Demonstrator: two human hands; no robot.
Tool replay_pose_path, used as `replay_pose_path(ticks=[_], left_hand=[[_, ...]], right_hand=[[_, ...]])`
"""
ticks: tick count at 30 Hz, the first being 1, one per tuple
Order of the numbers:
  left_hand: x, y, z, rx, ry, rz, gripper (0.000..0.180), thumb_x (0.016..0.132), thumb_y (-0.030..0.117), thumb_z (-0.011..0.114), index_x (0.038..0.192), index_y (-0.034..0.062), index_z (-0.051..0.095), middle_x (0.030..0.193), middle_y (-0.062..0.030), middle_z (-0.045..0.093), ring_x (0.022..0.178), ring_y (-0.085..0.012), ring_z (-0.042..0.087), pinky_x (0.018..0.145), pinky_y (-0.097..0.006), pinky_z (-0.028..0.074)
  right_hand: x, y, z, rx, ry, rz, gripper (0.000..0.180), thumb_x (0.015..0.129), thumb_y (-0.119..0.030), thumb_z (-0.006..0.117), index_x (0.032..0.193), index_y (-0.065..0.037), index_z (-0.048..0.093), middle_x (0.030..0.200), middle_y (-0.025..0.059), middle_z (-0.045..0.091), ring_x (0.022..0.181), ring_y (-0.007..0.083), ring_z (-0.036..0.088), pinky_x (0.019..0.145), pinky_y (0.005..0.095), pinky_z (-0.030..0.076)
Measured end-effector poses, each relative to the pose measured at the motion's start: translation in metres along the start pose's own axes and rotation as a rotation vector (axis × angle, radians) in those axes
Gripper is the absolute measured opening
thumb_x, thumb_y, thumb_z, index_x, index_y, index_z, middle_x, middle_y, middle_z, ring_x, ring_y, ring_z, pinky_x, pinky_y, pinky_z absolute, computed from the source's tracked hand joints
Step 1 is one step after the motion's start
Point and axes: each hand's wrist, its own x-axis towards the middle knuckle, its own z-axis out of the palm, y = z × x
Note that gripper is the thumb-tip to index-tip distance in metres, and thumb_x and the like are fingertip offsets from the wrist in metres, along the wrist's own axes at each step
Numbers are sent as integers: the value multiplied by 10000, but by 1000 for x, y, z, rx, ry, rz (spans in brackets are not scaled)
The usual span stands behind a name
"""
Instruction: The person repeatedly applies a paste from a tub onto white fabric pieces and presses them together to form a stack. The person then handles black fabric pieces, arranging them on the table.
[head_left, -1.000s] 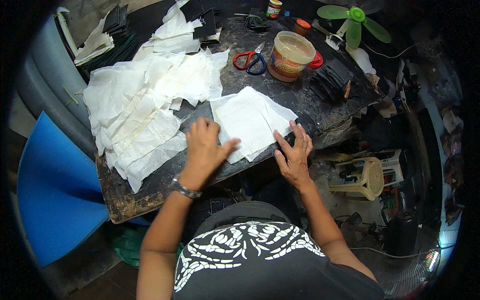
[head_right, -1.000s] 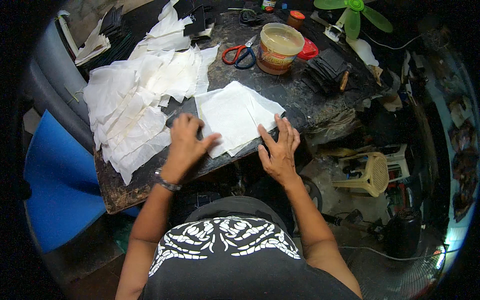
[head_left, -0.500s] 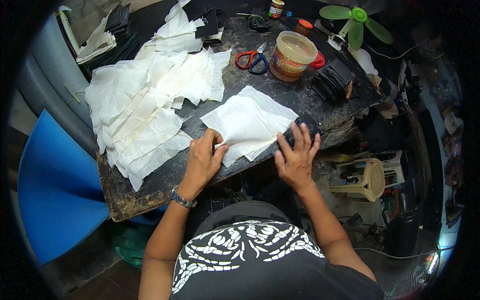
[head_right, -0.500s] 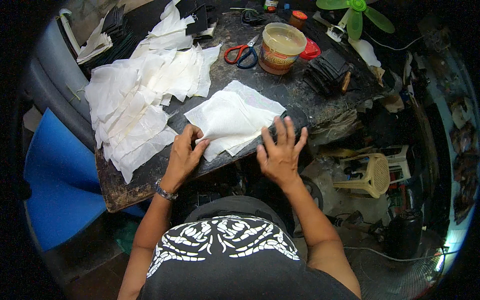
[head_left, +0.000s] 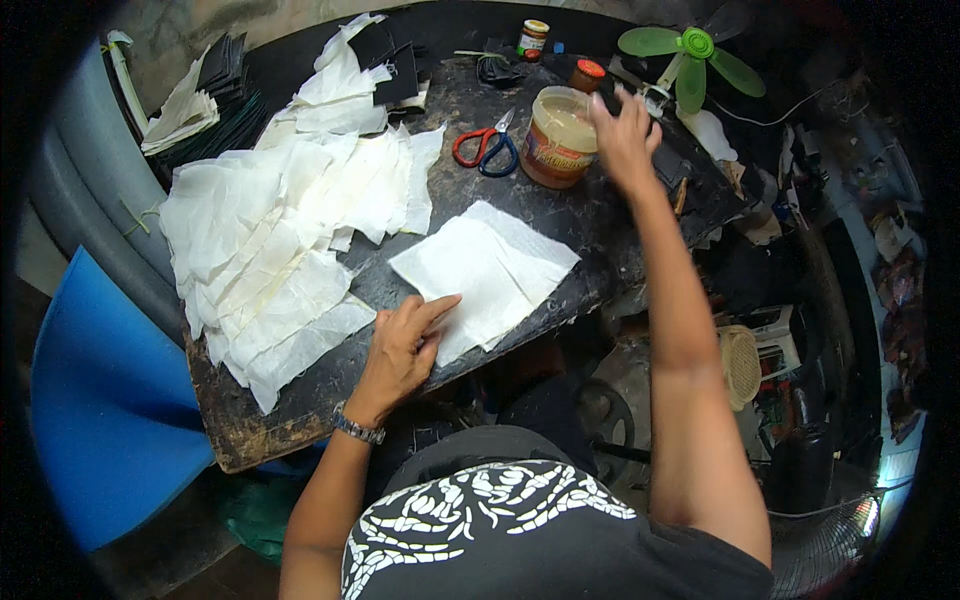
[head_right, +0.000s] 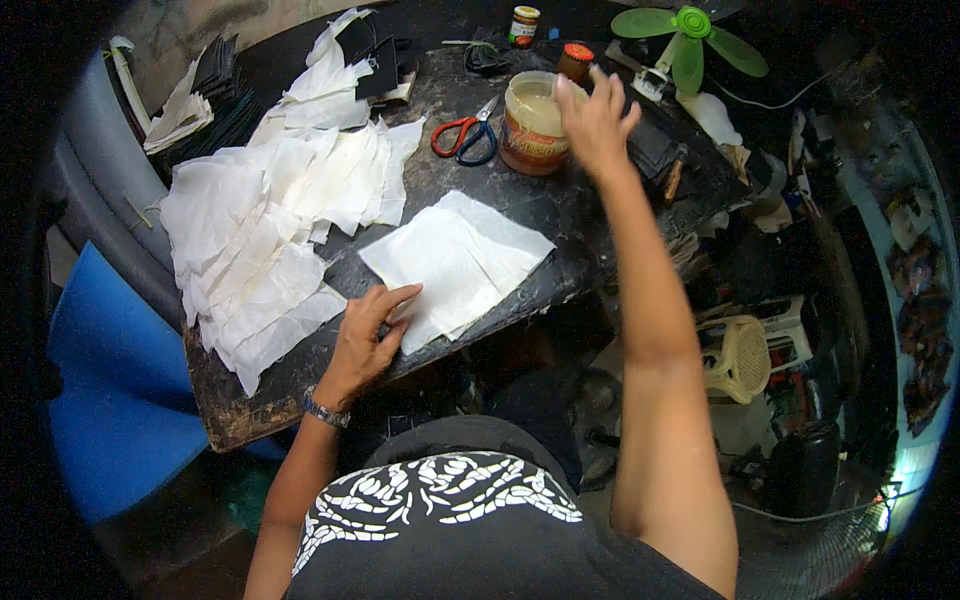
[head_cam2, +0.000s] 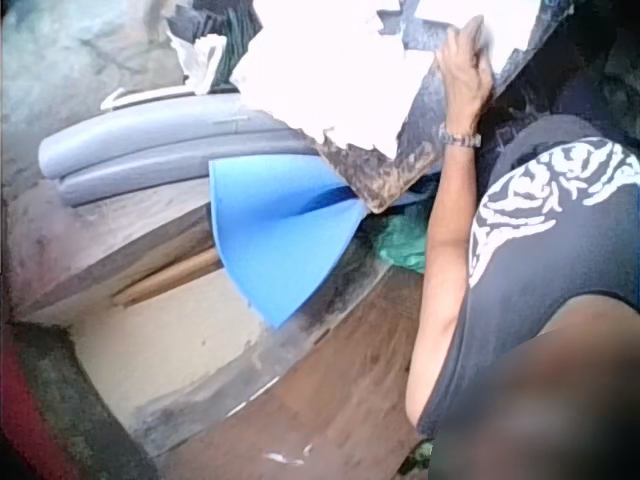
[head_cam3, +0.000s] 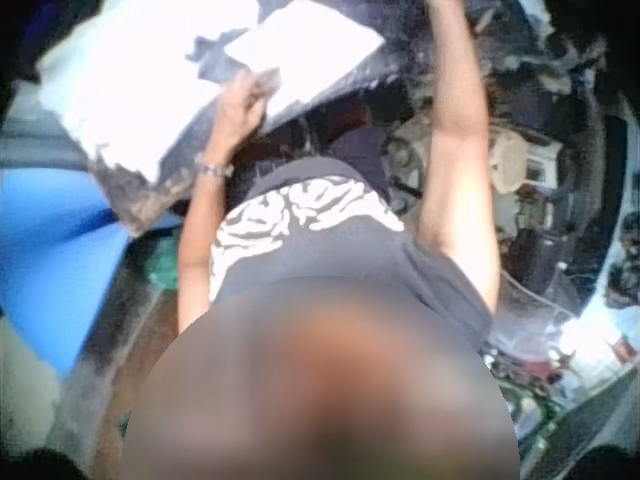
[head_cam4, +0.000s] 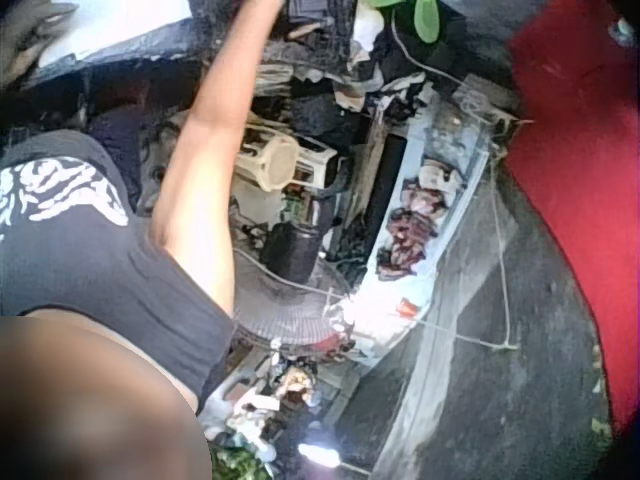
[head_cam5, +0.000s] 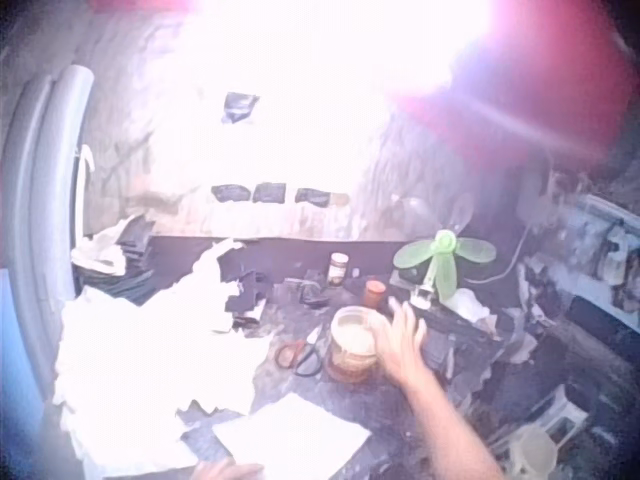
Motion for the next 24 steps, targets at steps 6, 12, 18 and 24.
replay_pose_path(ticks=[6, 12, 18, 24], left_hand=[[-2, -2, -6, 69, -87, -25, 538, 774, 23, 635, 1292, 166, 631, 877, -98, 516, 814, -244, 463, 784, -328, 377], [-5, -7, -1, -8, -41, -73, 484, 787, 90, 671, 1268, 132, 643, 1014, -106, 603, 842, -246, 505, 815, -327, 381], [-6, -10, 1, 6, -34, -41, 499, 785, 69, 661, 1279, 130, 629, 1008, -107, 616, 844, -234, 545, 826, -324, 380], [-5, -8, 0, 6, -31, -28, 542, 761, 18, 602, 1293, 117, 616, 962, -112, 594, 825, -248, 532, 815, -330, 384]], right_hand=[[66, -2, -13, -180, -555, 227, 760, 935, -684, 258, 1448, -152, 434, 1511, 193, 343, 1426, 364, 256, 1092, 682, 94], [-87, -68, -71, -159, -82, -194, 392, 949, -364, 530, 922, -30, 733, 1349, 234, 482, 1335, 430, 365, 1079, 649, 215], [-232, -103, -73, 189, -467, -219, 369, 868, -284, 624, 1203, -135, 669, 1507, 181, 356, 1450, 393, 192, 1144, 605, 38], [-250, -103, -78, -30, -356, -347, 465, 877, -351, 604, 1317, -201, 602, 1528, 168, 331, 1458, 385, 175, 1135, 630, -18]])
